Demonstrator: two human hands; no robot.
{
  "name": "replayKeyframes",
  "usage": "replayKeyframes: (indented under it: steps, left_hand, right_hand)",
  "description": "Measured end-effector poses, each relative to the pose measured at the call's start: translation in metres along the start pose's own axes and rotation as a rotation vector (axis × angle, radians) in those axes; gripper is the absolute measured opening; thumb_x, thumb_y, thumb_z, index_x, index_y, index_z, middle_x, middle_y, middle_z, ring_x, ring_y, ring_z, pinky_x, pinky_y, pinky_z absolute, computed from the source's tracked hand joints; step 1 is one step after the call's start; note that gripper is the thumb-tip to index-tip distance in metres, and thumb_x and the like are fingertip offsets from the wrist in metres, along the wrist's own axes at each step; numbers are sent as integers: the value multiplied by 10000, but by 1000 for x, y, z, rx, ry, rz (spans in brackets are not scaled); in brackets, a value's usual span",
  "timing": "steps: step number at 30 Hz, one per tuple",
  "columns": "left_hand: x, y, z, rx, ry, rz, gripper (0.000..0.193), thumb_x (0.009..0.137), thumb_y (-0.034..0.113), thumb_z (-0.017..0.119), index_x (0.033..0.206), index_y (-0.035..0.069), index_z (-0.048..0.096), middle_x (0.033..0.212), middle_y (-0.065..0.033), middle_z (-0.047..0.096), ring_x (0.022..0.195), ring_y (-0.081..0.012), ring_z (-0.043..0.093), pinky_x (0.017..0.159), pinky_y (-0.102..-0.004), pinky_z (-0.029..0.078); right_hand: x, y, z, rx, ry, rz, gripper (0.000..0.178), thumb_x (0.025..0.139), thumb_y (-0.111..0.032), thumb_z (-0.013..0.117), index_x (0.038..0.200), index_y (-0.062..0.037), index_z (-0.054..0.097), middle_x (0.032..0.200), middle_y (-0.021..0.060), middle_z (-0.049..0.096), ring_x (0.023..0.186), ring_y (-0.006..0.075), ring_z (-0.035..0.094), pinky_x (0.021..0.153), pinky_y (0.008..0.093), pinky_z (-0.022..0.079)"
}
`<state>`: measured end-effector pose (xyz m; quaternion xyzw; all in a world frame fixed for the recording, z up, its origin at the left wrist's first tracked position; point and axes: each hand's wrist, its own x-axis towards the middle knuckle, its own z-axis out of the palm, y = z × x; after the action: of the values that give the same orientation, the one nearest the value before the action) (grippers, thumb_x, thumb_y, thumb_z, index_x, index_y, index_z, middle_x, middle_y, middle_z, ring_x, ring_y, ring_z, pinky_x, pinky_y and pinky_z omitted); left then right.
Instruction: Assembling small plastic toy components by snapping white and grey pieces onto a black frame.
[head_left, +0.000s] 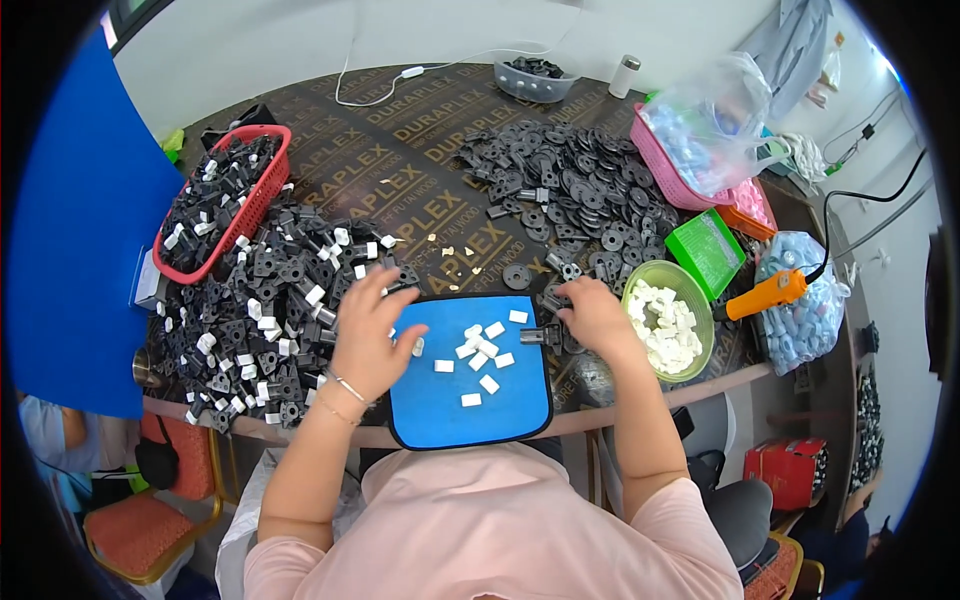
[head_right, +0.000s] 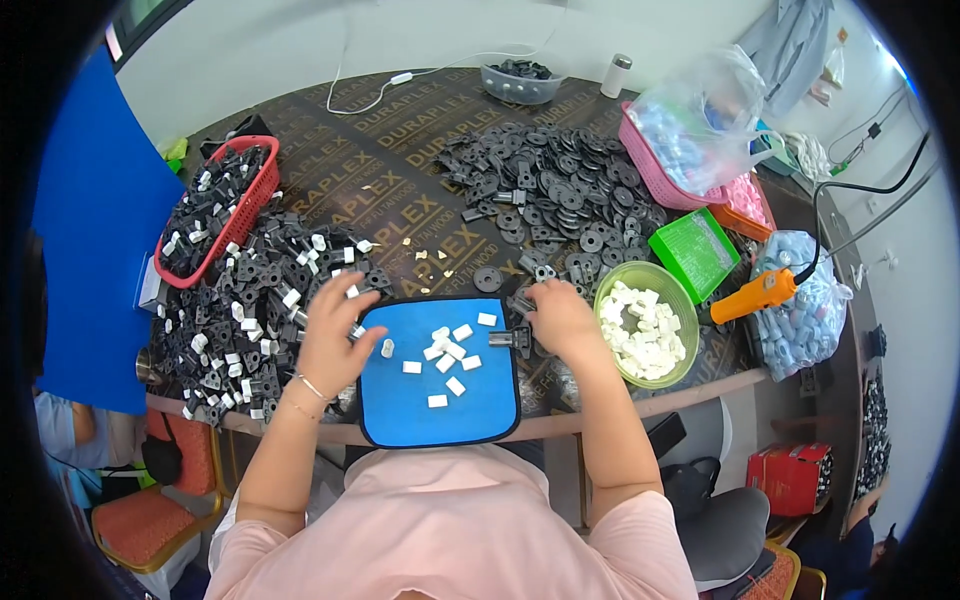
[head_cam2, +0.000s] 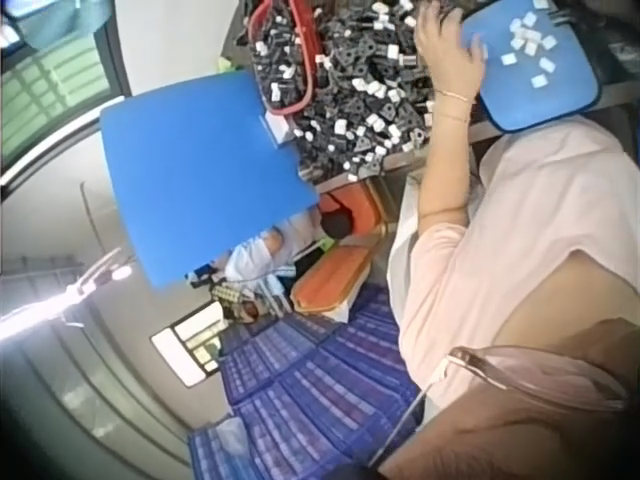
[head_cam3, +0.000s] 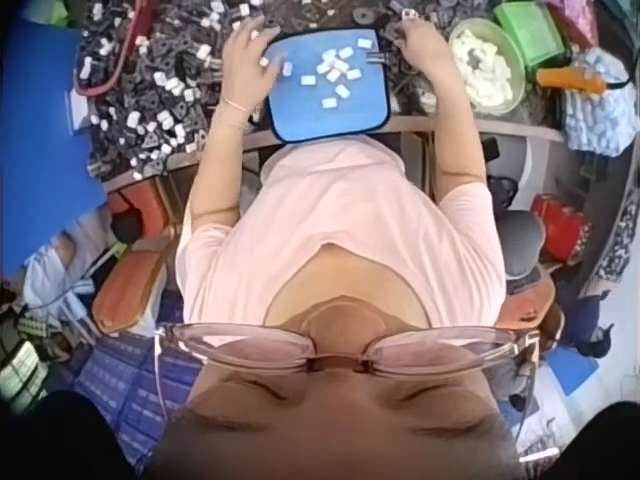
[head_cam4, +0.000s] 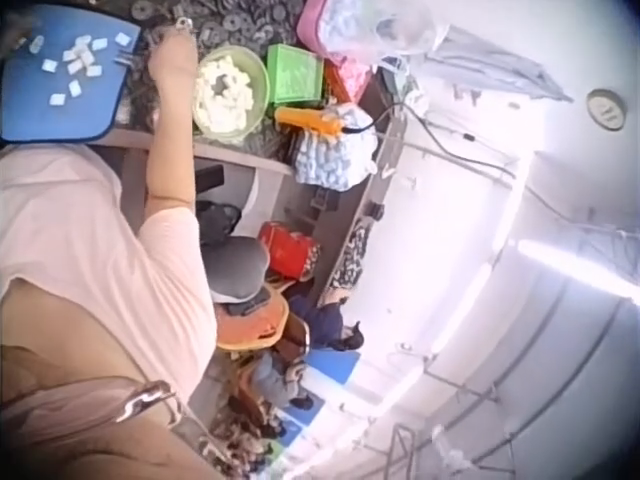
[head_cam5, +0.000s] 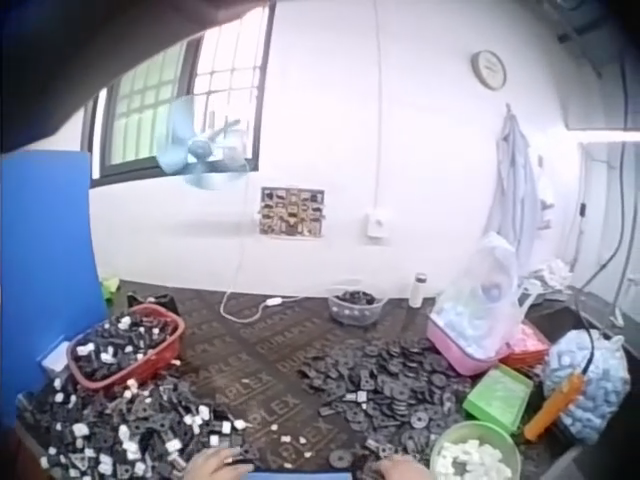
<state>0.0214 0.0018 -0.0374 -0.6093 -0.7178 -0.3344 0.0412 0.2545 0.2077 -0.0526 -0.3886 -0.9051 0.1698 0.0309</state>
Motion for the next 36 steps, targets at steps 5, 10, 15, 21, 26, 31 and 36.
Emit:
replayKeyframes:
  steps: [5,10,15,21,26,31,36]
  left_hand:
    - [3,21,30,-72,-133,50,377,724,147,715,1074,64,602,1240,-143,513,1201,-348,437,990,-430,359]
    - [2,43,46,-288,-223,23,396,755,172,701,1107,34,584,1176,-160,552,1080,-313,535,913,-372,438]
    - [3,52,72,-743,-51,-135,369,791,88,680,1133,20,558,1137,-147,584,924,-225,615,792,-308,503]
    - [0,30,61,-1211,72,-516,232,870,-12,563,1091,22,499,874,-63,594,730,-125,599,646,-253,521]
    - [-5,25,56,-1289,-12,-702,215,859,17,606,1057,34,525,883,-63,586,685,-120,596,610,-247,535]
    - [-5,29,54,-1460,-71,-783,143,900,87,565,1035,42,550,895,-55,603,736,-144,597,644,-279,529]
    - [-11,25,45,-1573,-76,-852,197,931,111,512,1107,29,546,999,-95,617,820,-180,615,732,-313,537]
  right_hand:
    - [1,2,16,59,59,-50,362,773,-129,647,1118,-54,570,1068,146,591,1020,328,537,903,400,429]
    - [-3,-26,1,495,333,-9,392,757,-114,700,1112,-41,551,859,69,559,789,167,568,688,289,483]
    - [-10,-57,31,1423,27,-75,277,808,-126,693,1015,-38,531,764,2,554,684,70,560,595,227,480]
    - [-14,-11,10,435,287,-10,208,826,-96,636,1010,-24,571,903,108,588,806,230,614,686,325,505]
    - [9,16,12,-94,222,56,240,788,-66,605,1021,-22,570,962,163,568,904,347,592,758,431,497]
    - [59,24,-3,-179,124,33,267,772,-104,637,1025,-34,588,1031,152,587,953,329,593,809,425,499]
    - [70,16,15,-185,105,11,314,738,-103,655,1049,-95,613,1070,116,605,1011,313,568,853,390,486]
